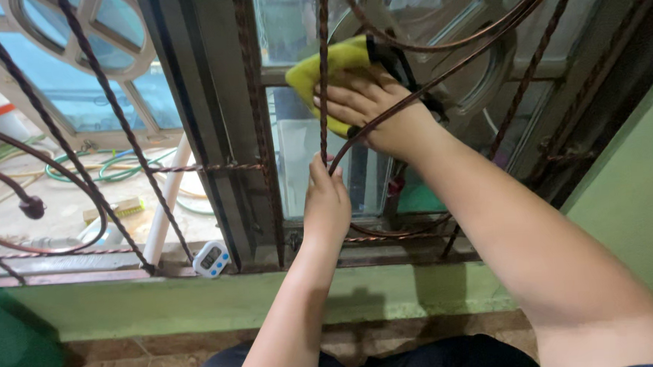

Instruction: The person sits on the floor and wipes a metal window grill with a yellow cloth. They clean the grill's bars and decorative elements, moving the cloth across different sections of the grill.

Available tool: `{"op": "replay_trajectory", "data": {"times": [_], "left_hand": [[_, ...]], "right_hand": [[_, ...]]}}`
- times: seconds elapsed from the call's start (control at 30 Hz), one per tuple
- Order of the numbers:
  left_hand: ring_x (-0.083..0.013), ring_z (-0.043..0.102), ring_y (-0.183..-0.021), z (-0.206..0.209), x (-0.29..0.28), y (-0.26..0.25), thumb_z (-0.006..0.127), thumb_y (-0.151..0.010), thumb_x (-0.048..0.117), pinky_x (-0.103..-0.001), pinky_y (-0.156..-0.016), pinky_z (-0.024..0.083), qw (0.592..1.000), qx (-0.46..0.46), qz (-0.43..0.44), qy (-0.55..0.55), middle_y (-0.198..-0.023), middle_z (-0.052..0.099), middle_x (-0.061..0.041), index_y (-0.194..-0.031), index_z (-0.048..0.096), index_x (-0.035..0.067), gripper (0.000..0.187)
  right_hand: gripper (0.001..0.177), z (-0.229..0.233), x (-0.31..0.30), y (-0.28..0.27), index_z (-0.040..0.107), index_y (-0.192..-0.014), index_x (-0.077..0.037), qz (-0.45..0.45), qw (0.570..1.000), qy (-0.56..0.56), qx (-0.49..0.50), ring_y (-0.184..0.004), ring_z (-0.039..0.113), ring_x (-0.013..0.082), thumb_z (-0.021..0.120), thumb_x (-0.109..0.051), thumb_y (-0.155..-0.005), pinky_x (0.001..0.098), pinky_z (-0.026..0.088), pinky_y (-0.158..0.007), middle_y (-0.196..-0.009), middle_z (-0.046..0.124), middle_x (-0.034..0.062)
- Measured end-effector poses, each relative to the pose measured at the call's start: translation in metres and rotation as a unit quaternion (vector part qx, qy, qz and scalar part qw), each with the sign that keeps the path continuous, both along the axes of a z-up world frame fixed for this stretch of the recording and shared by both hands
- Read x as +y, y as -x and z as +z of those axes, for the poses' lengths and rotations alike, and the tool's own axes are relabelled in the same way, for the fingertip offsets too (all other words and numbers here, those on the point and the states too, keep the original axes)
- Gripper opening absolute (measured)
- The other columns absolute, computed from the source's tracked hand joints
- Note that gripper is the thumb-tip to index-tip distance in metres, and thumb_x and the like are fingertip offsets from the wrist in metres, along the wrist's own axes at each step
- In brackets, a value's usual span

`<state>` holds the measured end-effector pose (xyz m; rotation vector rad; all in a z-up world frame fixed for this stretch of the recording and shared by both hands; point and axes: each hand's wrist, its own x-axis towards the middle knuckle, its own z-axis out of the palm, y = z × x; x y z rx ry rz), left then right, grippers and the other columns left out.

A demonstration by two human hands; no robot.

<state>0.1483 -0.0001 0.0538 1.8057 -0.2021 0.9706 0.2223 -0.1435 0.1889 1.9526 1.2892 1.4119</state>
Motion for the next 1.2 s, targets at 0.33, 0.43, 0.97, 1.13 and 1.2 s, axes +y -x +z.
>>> {"op": "replay_trajectory", "data": {"times": [0.33, 0.43, 0.97, 1.13, 1.2], "left_hand": [[-0.0457, 0.065, -0.104, 0.001, 0.001, 0.003, 0.049, -0.104, 0.011, -0.052, -0.084, 0.051, 1.000, 0.012, -0.009, 0.000, -0.116, 0.064, -0.027, -0.136, 0.039, 0.003, 0.035], [-0.0452, 0.066, -0.103, 0.001, 0.001, 0.001, 0.049, -0.104, 0.010, -0.051, -0.084, 0.051, 1.000, -0.003, -0.011, 0.000, -0.116, 0.064, -0.026, -0.136, 0.038, 0.002, 0.035], [-0.0464, 0.064, -0.102, 0.002, 0.001, 0.004, 0.049, -0.105, 0.010, -0.052, -0.085, 0.049, 1.000, 0.016, 0.005, -0.006, -0.111, 0.065, -0.027, -0.133, 0.041, 0.003, 0.030], [-0.0428, 0.064, -0.100, 0.009, 0.001, 0.010, 0.047, -0.106, 0.010, -0.049, -0.085, 0.049, 0.999, 0.033, -0.009, -0.006, -0.112, 0.064, -0.026, -0.133, 0.038, 0.003, 0.030], [-0.0430, 0.064, -0.099, 0.010, 0.000, 0.010, 0.048, -0.106, 0.010, -0.049, -0.085, 0.049, 1.000, 0.024, 0.002, -0.010, -0.111, 0.063, -0.026, -0.134, 0.038, 0.003, 0.031]], "right_hand": [[0.100, 0.032, -0.001, -0.004, 0.033, -0.165, -0.025, -0.146, 0.983, -0.114, 0.004, -0.153, 0.023, 0.0347, 0.076, -0.030, -0.075, 0.0628, 0.019, -0.120, -0.169, 0.026, 0.0042], [0.095, 0.028, -0.015, -0.014, 0.034, -0.170, -0.022, -0.132, 0.978, -0.154, -0.040, -0.158, 0.019, 0.0383, 0.077, -0.027, -0.085, 0.0606, 0.019, -0.126, -0.175, 0.025, 0.0053], [0.079, 0.002, -0.114, 0.007, 0.037, -0.172, -0.016, -0.203, 0.968, -0.089, -0.117, -0.163, 0.025, 0.0319, 0.070, -0.014, -0.100, 0.0474, 0.018, -0.138, -0.177, 0.031, 0.0058], [0.067, 0.005, -0.111, -0.013, 0.036, -0.161, 0.010, -0.214, 0.951, -0.224, -0.019, -0.152, 0.029, 0.0475, 0.059, -0.003, -0.099, 0.0568, 0.025, -0.128, -0.165, 0.033, 0.0283], [0.063, 0.005, -0.103, -0.013, 0.039, -0.156, 0.013, -0.248, 0.928, -0.275, 0.026, -0.151, 0.029, 0.0516, 0.060, -0.004, -0.099, 0.0564, 0.031, -0.124, -0.159, 0.035, 0.0332]]}}
